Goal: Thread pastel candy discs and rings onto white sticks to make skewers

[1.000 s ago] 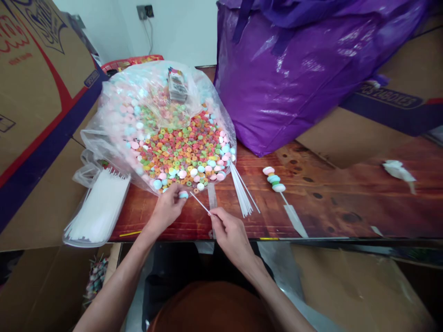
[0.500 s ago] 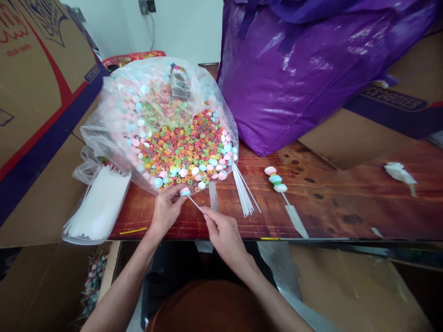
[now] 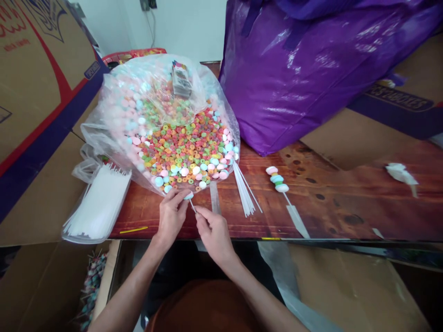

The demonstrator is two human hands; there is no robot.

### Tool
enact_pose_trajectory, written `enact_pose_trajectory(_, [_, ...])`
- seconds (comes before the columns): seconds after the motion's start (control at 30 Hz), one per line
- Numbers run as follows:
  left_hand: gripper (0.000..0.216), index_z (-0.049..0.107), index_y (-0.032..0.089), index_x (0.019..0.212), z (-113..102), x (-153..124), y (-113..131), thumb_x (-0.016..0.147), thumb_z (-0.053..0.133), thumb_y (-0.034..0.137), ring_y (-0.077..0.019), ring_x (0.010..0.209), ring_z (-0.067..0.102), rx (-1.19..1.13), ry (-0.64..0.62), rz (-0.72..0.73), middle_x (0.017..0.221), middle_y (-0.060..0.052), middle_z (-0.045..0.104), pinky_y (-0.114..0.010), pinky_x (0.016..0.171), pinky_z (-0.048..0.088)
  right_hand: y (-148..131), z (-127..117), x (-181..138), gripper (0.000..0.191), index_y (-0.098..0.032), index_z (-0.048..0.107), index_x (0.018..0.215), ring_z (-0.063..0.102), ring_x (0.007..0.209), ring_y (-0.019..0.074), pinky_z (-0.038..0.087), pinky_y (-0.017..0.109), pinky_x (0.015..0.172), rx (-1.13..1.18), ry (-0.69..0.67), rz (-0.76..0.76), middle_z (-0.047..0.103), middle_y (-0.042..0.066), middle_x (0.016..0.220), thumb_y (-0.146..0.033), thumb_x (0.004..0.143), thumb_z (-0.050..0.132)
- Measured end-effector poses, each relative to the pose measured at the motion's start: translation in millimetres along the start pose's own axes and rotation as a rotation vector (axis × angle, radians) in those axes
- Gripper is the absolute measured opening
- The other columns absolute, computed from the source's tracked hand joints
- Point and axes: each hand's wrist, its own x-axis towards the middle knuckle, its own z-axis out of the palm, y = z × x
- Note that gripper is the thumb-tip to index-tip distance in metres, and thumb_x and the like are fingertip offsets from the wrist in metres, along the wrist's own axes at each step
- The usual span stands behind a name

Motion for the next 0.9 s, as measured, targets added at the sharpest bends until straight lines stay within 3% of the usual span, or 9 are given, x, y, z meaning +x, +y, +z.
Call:
enact_pose_trajectory(0.13, [0.026, 0.076, 0.022, 0.109, 6, -4, -5, 0.087, 0.064, 0.019, -0.019, 0.097, 0.069, -0.142, -0.036, -0.144, 0.104, -0.007, 0.072, -0.031, 0.086, 0.058, 4, 0, 10, 0.035, -0.017, 0.077, 0.104, 0.073, 0.072, 0.0218, 0.058, 0.031, 0.068, -0.039, 0.037, -0.028, 0.079, 0.008, 0.088, -0.023, 0.092, 0.045])
enact_pose_trajectory(0.27, [0.028, 0.075, 0.022, 0.112, 8, 0, -2, 0.085, 0.066, 0.023, -0.0208, 0.106, 0.068, -0.244, -0.145, -0.144, 0.112, -0.007, 0.073, -0.034, 0.094, 0.057, 13, -6, 22, 0.034, -0.018, 0.078, 0.102, 0.073, 0.07, 0.0228, 0.056, 0.031, 0.066, -0.117, 0.091, -0.05, 0.079, 0.009, 0.086, -0.023, 0.092, 0.045])
enact_pose_trajectory(0.33, [0.032, 0.073, 0.021, 0.117, 8, 9, 1, 0.087, 0.065, 0.026, -0.0205, 0.101, 0.07, -0.268, -0.186, -0.144, 0.114, -0.008, 0.074, -0.034, 0.091, 0.058, 20, -12, 25, 0.033, -0.019, 0.078, 0.101, 0.073, 0.07, 0.0229, 0.055, 0.031, 0.065, -0.148, 0.12, -0.05, 0.079, 0.008, 0.083, -0.025, 0.093, 0.047])
enact_pose_trajectory(0.4, [0.031, 0.073, 0.02, 0.118, 8, 22, 3, 0.091, 0.06, 0.026, -0.0198, 0.093, 0.071, -0.173, -0.153, -0.134, 0.109, -0.008, 0.075, -0.034, 0.087, 0.058, 26, -19, 25, 0.033, -0.019, 0.078, 0.102, 0.072, 0.069, 0.0227, 0.054, 0.031, 0.065, -0.165, 0.149, -0.04, 0.079, 0.008, 0.082, -0.028, 0.094, 0.047])
enact_pose_trajectory(0.5, [0.03, 0.074, 0.019, 0.115, 11, 44, 4, 0.091, 0.056, 0.018, -0.0221, 0.09, 0.068, 0.16, -0.077, -0.077, 0.102, -0.01, 0.072, -0.036, 0.087, 0.056, 31, -26, 20, 0.034, -0.018, 0.077, 0.103, 0.072, 0.072, 0.0226, 0.054, 0.031, 0.067, -0.17, 0.178, -0.032, 0.079, 0.008, 0.086, -0.031, 0.095, 0.047])
enact_pose_trajectory(0.67, [0.029, 0.074, 0.019, 0.109, 20, 54, 2, 0.087, 0.057, 0.012, -0.0247, 0.093, 0.065, 0.434, -0.126, -0.035, 0.11, -0.014, 0.06, -0.038, 0.084, 0.054, 27, -28, 14, 0.033, -0.018, 0.077, 0.104, 0.073, 0.075, 0.0222, 0.053, 0.031, 0.07, -0.157, 0.153, -0.048, 0.079, 0.007, 0.086, -0.029, 0.097, 0.046])
enact_pose_trajectory(0.8, [0.018, 0.074, 0.02, 0.092, 16, 44, -6, 0.086, 0.058, 0.013, -0.02, 0.09, 0.064, 0.26, -0.1, -0.002, 0.1, -0.008, 0.063, -0.033, 0.084, 0.055, 23, -30, 14, 0.033, -0.018, 0.076, 0.105, 0.071, 0.069, 0.0205, 0.053, 0.029, 0.067, -0.163, 0.128, -0.055, 0.078, 0.007, 0.084, -0.028, 0.097, 0.045])
enact_pose_trajectory(0.9, [0.015, 0.073, 0.019, 0.096, 10, 39, -11, 0.084, 0.067, 0.026, -0.0184, 0.086, 0.067, -0.094, -0.065, -0.14, 0.096, -0.006, 0.069, -0.033, 0.082, 0.058, 21, -31, 13, 0.032, -0.018, 0.076, 0.105, 0.07, 0.068, 0.0196, 0.054, 0.028, 0.067, -0.152, 0.096, -0.074, 0.078, 0.006, 0.084, -0.027, 0.097, 0.046])
